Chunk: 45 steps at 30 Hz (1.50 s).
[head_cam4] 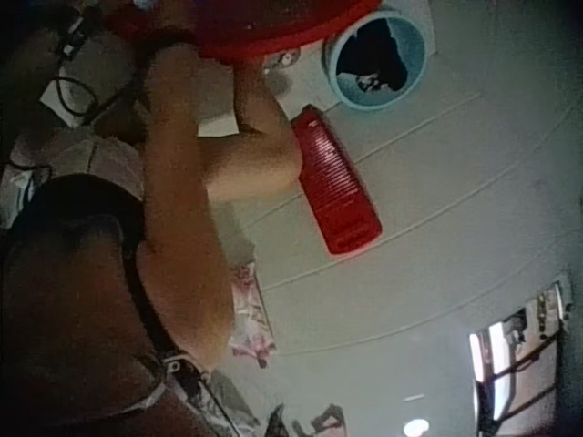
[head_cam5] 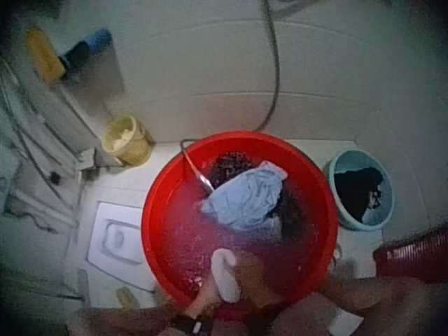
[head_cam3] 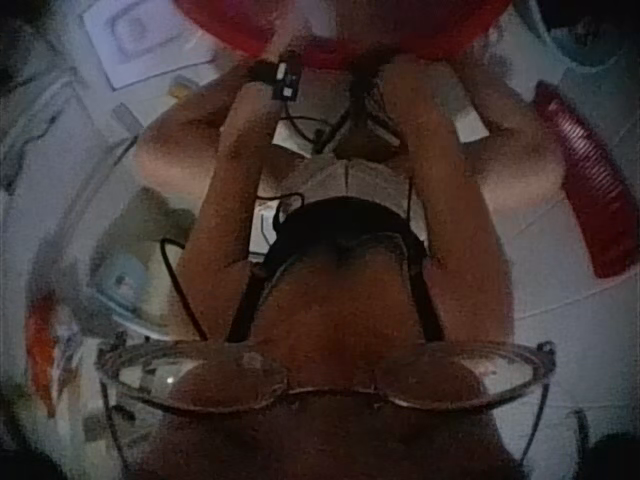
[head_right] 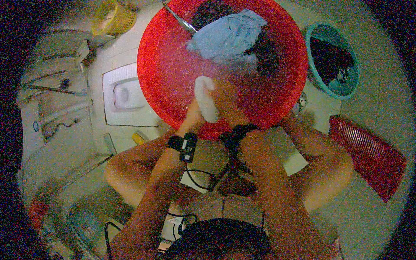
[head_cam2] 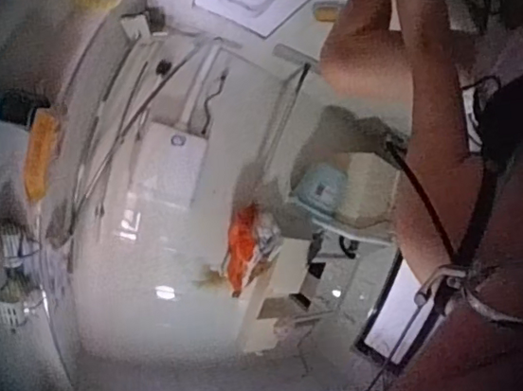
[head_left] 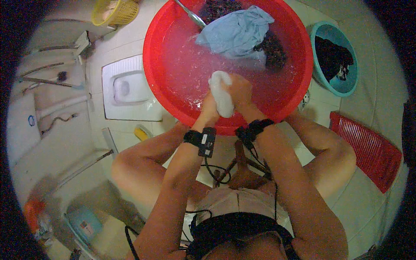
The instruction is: Washing various items of clothing by hand in a red plastic basin.
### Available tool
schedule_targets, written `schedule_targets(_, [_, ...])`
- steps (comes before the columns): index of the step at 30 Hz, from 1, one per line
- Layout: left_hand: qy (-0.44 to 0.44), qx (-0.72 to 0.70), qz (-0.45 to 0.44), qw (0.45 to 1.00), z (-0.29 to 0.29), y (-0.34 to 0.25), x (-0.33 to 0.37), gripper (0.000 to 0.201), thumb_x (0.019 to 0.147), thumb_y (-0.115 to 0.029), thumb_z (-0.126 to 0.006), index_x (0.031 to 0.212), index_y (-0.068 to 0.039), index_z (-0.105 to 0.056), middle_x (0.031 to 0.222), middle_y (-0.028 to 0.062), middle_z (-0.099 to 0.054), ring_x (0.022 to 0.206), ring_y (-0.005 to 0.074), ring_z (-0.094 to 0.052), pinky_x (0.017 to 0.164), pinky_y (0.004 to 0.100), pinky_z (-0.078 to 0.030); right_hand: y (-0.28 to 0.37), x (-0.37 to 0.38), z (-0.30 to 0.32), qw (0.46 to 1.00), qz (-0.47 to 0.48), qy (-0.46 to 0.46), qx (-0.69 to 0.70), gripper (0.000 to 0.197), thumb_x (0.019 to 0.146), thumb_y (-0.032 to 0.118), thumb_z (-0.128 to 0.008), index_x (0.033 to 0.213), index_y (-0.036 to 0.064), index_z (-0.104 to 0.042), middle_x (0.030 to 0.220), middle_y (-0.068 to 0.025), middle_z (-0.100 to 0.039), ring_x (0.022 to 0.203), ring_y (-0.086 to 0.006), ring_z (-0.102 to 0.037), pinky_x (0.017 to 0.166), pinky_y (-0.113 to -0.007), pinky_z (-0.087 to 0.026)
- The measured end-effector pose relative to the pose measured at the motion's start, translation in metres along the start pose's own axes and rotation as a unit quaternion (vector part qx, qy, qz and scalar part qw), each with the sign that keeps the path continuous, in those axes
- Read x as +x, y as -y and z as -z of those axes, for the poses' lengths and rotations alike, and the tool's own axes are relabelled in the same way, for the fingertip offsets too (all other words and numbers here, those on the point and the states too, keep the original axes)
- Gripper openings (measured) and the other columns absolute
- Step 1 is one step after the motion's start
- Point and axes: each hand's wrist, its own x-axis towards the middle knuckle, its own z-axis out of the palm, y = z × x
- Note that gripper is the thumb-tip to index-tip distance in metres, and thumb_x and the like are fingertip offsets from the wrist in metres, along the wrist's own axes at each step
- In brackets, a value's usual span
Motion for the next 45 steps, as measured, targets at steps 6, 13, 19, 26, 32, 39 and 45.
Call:
schedule_targets(6, [0.0,-0.004,0.012,1.0,-0.004,-0.017,0.001,0.026,0.081,-0.025,-0.052,0.098,-0.005,-0.053,0.079,0.0012,-0.055,0.075,0.0118,-0.052,0.066,0.0273,-0.043,-0.132,-0.001,0.012,0.971,-0.213,0.004,0.113,0.027,0.074,0.026,-0.06,0.094,0.0079,-0.06,0.085,-0.0149,-0.059,0.08,-0.0285,-0.057,0.072,-0.039,-0.045])
schedule_targets(13, [0.016,0.738,-0.18,0.65,0.071,0.047,0.047,0.06,0.076,-0.022,-0.054,0.13,-0.013,-0.031,0.14,0.017,-0.005,0.124,0.0442,-0.013,0.098,0.052,-0.021,-0.089,-0.014,-0.033,0.988,0.037,0.075,-0.133,0.059,0.069,0.02,-0.063,0.123,0.0159,-0.039,0.136,-0.0099,-0.018,0.123,-0.0337,-0.018,0.093,-0.05,-0.03])
schedule_targets(19, [0.115,0.798,0.037,0.59,0.046,0.064,0.057,0.054,0.08,-0.023,-0.046,0.131,-0.02,-0.028,0.141,0.006,-0.014,0.126,0.0397,-0.013,0.097,0.0584,-0.015,-0.185,-0.086,-0.093,0.945,0.057,0.127,-0.295,0.053,0.067,0.013,-0.061,0.118,0.015,-0.045,0.124,-0.0092,-0.039,0.117,-0.032,-0.032,0.093,-0.046,-0.032])
schedule_targets(26, [0.114,0.737,-0.055,0.664,0.124,0.047,0.06,0.037,0.079,-0.026,-0.05,0.115,-0.021,-0.051,0.124,0.0067,-0.042,0.117,0.0318,-0.032,0.095,0.0508,-0.022,-0.118,0.036,0.0,0.84,-0.132,0.497,0.174,0.031,0.071,0.013,-0.055,0.103,0.0104,-0.057,0.099,-0.0124,-0.059,0.092,-0.0319,-0.053,0.083,-0.042,-0.039])
schedule_targets(32, [0.178,0.575,-0.203,0.772,0.058,0.048,0.046,0.038,0.077,-0.027,-0.055,0.112,-0.013,-0.053,0.115,0.0071,-0.049,0.109,0.0265,-0.041,0.09,0.0411,-0.032,-0.059,0.029,0.079,0.939,0.047,0.338,0.049,0.023,0.067,0.017,-0.061,0.087,0.0045,-0.062,0.074,-0.0115,-0.062,0.066,-0.0212,-0.057,0.061,-0.034,-0.045])
schedule_targets(39, [0.134,0.227,0.01,0.965,0.037,-0.056,0.005,0.032,0.082,-0.025,-0.05,0.098,0.001,-0.055,0.091,0.0085,-0.059,0.081,0.0145,-0.054,0.071,0.0278,-0.043,-0.092,0.091,0.11,0.957,-0.161,0.239,0.018,0.028,0.069,0.024,-0.06,0.089,0.0043,-0.061,0.076,-0.0141,-0.063,0.067,-0.0287,-0.06,0.063,-0.037,-0.048])
schedule_targets(45, [-0.093,0.531,-0.115,0.834,0.098,-0.077,0.063,0.041,0.078,-0.032,-0.055,0.102,0.0,-0.051,0.1,0.0156,-0.057,0.087,0.0282,-0.054,0.077,0.0353,-0.042,-0.138,0.046,0.014,0.986,-0.097,0.117,-0.074,0.029,0.07,0.017,-0.061,0.095,0.0022,-0.056,0.094,-0.0138,-0.059,0.086,-0.0277,-0.058,0.07,-0.037,-0.046])
